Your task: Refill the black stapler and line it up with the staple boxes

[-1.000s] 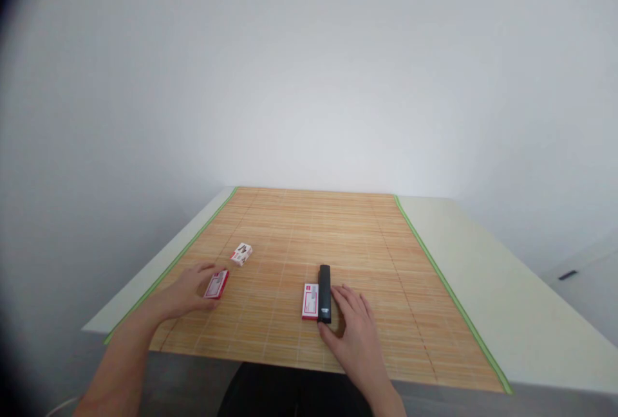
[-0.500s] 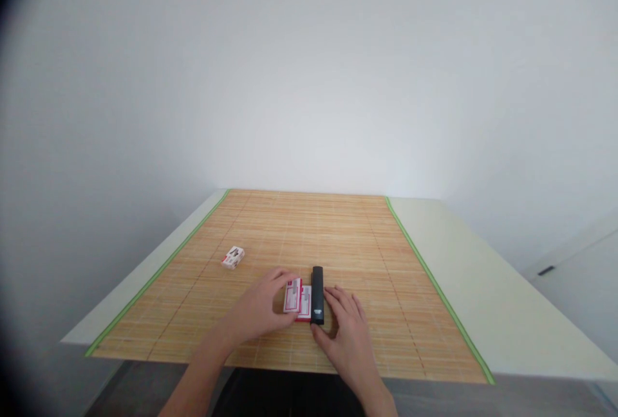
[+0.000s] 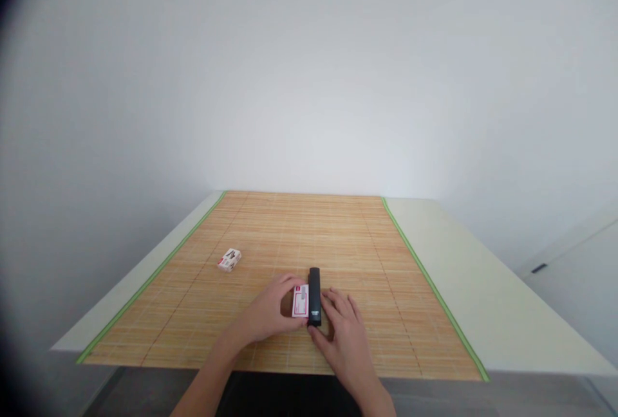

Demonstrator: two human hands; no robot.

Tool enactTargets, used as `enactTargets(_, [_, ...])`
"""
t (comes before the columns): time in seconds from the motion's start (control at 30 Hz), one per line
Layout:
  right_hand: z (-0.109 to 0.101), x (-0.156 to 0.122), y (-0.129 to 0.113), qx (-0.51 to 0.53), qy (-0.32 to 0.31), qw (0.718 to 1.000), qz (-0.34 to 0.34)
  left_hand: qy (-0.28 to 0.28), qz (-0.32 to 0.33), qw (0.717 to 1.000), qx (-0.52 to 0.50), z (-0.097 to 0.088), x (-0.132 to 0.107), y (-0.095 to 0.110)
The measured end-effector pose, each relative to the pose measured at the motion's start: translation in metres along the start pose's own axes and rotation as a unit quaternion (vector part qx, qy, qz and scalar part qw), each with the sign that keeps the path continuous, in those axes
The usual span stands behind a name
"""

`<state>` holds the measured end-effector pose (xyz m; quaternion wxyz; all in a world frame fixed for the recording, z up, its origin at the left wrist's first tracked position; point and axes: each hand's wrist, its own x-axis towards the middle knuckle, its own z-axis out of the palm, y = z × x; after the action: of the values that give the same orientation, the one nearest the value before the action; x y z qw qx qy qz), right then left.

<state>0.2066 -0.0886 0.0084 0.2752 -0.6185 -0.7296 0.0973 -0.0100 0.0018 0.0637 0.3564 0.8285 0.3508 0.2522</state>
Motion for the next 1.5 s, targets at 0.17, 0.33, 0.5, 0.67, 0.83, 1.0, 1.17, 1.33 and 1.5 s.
enactTargets(0.17, [0.001,-0.001,-0.001,-0.004,0.002,1.000,0.001,-0.017,0.010,1.000,-0.019,0.004,-0.002,-0.005])
enactTargets(0.33, [0.005,-0.001,0.000,0.003,0.020,1.000,0.011,0.106,-0.047,0.993,0.018,-0.031,-0.014,-0.041])
enactTargets(0.5, [0.008,-0.001,0.003,0.006,0.035,0.999,0.015,0.349,-0.247,0.899,0.092,-0.099,-0.027,-0.104])
enactTargets(0.67, [0.012,-0.003,0.005,-0.006,0.017,1.000,0.016,0.300,-0.282,0.910,0.047,-0.124,-0.026,-0.132])
enactTargets(0.83, [0.012,-0.004,0.005,-0.020,-0.001,1.000,0.013,0.207,-0.270,0.940,-0.042,-0.097,-0.003,-0.123])
enactTargets(1.0, [0.014,-0.004,0.006,-0.035,0.003,0.999,0.007,0.168,-0.247,0.948,-0.107,-0.054,0.022,-0.102])
enactTargets(1.17, [0.015,-0.004,0.001,-0.051,0.014,0.999,0.005,0.136,-0.247,0.943,-0.177,-0.014,0.039,-0.081])
enactTargets(1.33, [0.015,-0.005,0.000,-0.058,0.019,0.998,-0.004,0.113,-0.238,0.940,-0.219,0.011,0.048,-0.066])
enactTargets(1.5, [0.015,-0.006,0.001,-0.049,0.013,0.999,-0.003,0.111,-0.220,0.943,-0.223,0.022,0.047,-0.062])
